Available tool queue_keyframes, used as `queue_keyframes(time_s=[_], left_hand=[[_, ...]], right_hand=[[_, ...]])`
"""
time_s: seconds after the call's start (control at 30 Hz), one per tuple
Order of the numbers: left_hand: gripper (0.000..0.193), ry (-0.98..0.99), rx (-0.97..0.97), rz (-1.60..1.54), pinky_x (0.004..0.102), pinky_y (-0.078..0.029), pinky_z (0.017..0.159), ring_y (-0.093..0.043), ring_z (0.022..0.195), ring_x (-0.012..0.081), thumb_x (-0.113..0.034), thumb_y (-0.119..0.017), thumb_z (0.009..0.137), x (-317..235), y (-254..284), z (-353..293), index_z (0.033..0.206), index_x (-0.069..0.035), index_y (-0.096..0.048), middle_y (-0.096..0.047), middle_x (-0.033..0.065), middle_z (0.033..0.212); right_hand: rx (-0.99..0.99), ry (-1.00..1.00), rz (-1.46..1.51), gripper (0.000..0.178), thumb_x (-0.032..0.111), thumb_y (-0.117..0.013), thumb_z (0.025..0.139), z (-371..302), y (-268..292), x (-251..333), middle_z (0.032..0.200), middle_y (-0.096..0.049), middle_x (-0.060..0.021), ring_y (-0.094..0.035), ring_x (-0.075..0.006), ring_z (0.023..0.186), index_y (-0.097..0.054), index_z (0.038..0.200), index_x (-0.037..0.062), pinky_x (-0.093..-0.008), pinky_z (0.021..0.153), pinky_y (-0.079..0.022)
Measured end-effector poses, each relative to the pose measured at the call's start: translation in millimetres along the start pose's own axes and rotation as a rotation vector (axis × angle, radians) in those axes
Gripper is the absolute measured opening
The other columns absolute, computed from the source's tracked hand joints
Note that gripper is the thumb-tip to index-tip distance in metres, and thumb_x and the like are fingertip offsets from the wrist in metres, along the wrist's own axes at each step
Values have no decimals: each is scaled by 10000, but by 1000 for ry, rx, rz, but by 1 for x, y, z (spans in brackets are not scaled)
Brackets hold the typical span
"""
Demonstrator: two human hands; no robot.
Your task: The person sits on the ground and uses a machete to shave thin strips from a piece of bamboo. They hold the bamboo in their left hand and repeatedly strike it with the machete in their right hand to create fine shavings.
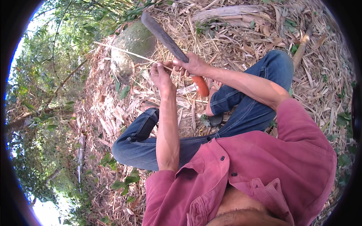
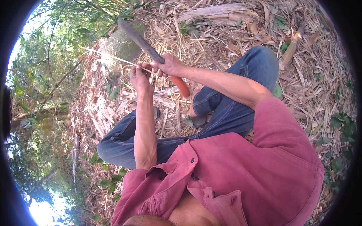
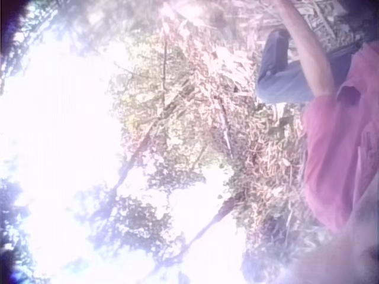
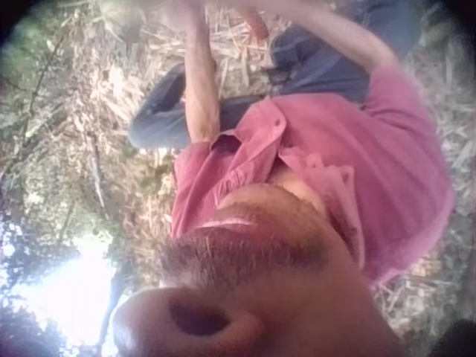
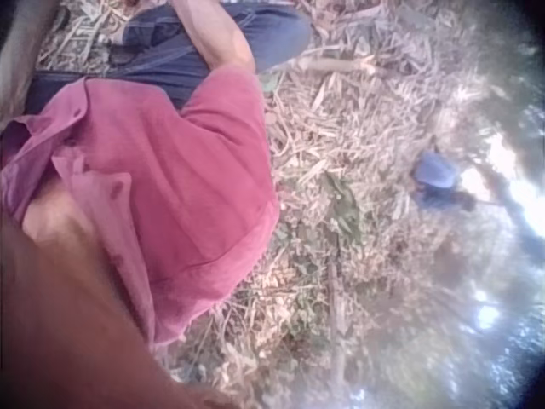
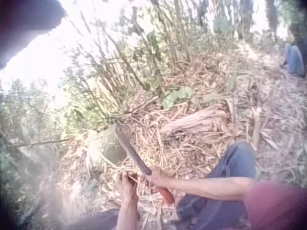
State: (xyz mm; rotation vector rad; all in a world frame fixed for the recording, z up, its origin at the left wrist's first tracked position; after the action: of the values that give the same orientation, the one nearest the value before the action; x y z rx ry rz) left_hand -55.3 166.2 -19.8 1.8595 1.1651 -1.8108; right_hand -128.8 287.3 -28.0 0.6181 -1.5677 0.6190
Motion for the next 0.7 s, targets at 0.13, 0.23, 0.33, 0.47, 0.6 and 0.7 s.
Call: queue_keyframes(time_s=[0.13,0.23,0.33,0.47,0.6,0.7], left_hand=[[77,90,18,34,183,-355,416,-443,503,67,-120,-404,962,-18,13,-5,968,-67,-459,-482,1,662],[102,193,74,88,184,-209,359,-313,435,38,-148,-389,961,-24,12,-19,955,-87,-471,-427,-25,622],[128,263,170,142,189,-184,352,-274,407,30,-148,-400,949,-22,12,-28,968,-67,-497,-382,-41,588],[148,227,196,259,197,-175,355,-266,411,22,-155,-412,945,-30,4,-47,957,-52,-517,-349,-62,571],[151,224,193,311,190,-173,361,-259,422,14,-156,-417,945,-38,6,-57,946,-47,-521,-343,-73,573],[151,259,211,326,183,-174,363,-256,431,6,-144,-413,951,-46,7,-65,956,-45,-527,-339,-78,569]], right_hand=[[-59,169,-772,434,447,-512,897,3,18,26,604,-617,-113,-616,-247,530,-641,840,37,-395,551,-498],[-73,317,-893,298,362,-569,859,0,20,31,670,-599,-118,-612,-309,623,-577,816,68,-433,583,-462],[-58,424,-995,222,282,-586,815,-3,18,29,758,-598,-112,-622,-313,695,-524,836,69,-447,606,-466],[-41,514,-1047,184,236,-568,794,-6,17,23,803,-621,-150,-645,-319,722,-537,865,69,-441,633,-510],[-39,551,-1094,157,212,-537,806,-3,19,22,795,-622,-151,-647,-313,708,-539,870,68,-433,622,-515],[-83,552,-1080,148,204,-557,805,3,25,19,749,-603,-123,-636,-310,697,-526,826,61,-425,598,-503]])
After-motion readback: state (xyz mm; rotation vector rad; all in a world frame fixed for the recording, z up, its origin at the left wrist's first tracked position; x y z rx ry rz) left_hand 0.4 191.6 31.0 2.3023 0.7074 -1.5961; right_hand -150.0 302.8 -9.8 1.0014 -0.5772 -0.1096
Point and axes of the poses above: each hand's wrist, its own z-axis towards the middle knuckle, its own y-axis out of the back of the hand, x = y × z, the point moved 2 cm from there along z, towards the middle knuckle
